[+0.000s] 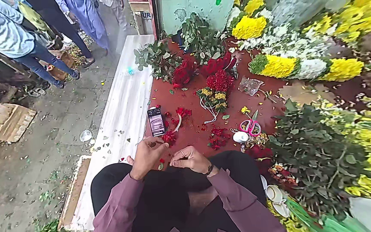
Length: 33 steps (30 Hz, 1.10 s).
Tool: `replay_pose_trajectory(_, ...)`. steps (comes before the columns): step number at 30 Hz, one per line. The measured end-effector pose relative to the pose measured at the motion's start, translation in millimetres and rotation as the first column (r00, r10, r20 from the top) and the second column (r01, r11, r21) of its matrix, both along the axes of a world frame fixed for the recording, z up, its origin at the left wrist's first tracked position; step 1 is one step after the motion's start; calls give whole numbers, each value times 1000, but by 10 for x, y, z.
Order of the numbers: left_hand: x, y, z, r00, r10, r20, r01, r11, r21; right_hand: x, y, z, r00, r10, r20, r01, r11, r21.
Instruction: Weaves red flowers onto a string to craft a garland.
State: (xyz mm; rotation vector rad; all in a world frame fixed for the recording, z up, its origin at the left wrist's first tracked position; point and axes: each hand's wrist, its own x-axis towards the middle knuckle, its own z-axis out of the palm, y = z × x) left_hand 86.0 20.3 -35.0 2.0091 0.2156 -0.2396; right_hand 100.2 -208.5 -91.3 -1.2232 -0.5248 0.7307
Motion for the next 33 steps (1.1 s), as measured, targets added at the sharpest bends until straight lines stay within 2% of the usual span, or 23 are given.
replay_pose_trajectory(3,-64,72,-3,956,-66,-287,76,997,24,43,-105,72,995,-70,77,69,998,15)
replay_pose_trajectory(6,-59,84,72,877,-261,-404,261,964,-55,196,-352,77,993,-117,23,118,990,-72)
replay_pose_trajectory(9,-57,35,88,856,-306,-417,311,949,-58,453,-497,-73,992,40,-118,-77,944,-321)
replay_pose_trajectory(11,-54,19,68,856,-283,-432,306,952,-19,707,-455,-305,982,47,-182,-146,799,-583)
replay_pose_trajectory(13,-50,20,69,851,-253,-460,296,955,21,1007,-300,-658,990,-91,-105,-25,625,-780)
replay_pose_trajectory(15,-61,13,62,839,-237,-489,290,956,34,1251,-127,-1006,979,-185,83,158,443,-883)
replay_pose_trajectory(17,-100,-12,13,831,-230,-507,287,957,36,1396,-7,-1261,965,-183,186,234,290,-928)
replay_pose_trajectory(19,-92,18,-38,832,-226,-506,295,953,61,1537,153,-1398,963,-164,215,249,228,-941)
replay_pose_trajectory(22,-99,43,-77,823,-221,-524,304,950,77,1564,251,-1531,950,-190,246,292,271,-917)
replay_pose_trajectory(25,-58,13,-85,823,-245,-513,325,943,71,1574,133,-1411,925,-318,209,323,365,-873)
replay_pose_trajectory(29,-69,0,-34,832,-255,-493,318,947,48,1430,-37,-962,845,-532,-56,330,602,-727)
replay_pose_trajectory(33,-139,22,-50,847,-267,-459,315,948,32,1090,-185,-545,810,-516,-279,288,764,-578)
